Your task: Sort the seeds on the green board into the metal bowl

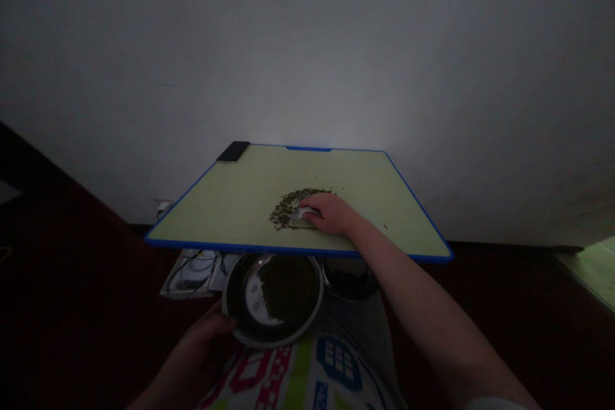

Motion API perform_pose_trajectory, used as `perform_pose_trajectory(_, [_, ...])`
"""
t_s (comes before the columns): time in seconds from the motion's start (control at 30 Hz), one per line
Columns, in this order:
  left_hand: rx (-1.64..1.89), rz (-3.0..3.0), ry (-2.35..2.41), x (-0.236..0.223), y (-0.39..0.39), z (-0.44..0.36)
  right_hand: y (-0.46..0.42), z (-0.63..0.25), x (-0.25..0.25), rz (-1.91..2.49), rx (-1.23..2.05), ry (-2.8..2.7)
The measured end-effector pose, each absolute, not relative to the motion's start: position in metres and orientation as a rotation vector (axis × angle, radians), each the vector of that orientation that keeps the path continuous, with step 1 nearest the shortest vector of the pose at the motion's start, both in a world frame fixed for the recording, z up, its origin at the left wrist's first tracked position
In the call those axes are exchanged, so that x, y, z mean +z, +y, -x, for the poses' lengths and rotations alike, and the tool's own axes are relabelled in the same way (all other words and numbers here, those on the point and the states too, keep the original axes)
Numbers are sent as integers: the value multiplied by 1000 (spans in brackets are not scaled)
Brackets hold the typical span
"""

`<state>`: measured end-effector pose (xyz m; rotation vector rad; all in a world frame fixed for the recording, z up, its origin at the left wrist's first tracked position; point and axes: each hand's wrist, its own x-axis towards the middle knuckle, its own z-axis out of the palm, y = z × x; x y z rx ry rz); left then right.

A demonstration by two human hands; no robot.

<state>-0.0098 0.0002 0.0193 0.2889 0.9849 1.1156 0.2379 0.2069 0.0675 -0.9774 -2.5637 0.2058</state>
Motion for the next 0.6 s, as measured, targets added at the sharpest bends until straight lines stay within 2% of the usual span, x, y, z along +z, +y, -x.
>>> perform_pose_trajectory(0.6, [1110,-303,1016,23,-1,9,208,-240,66,1098,130,-2538])
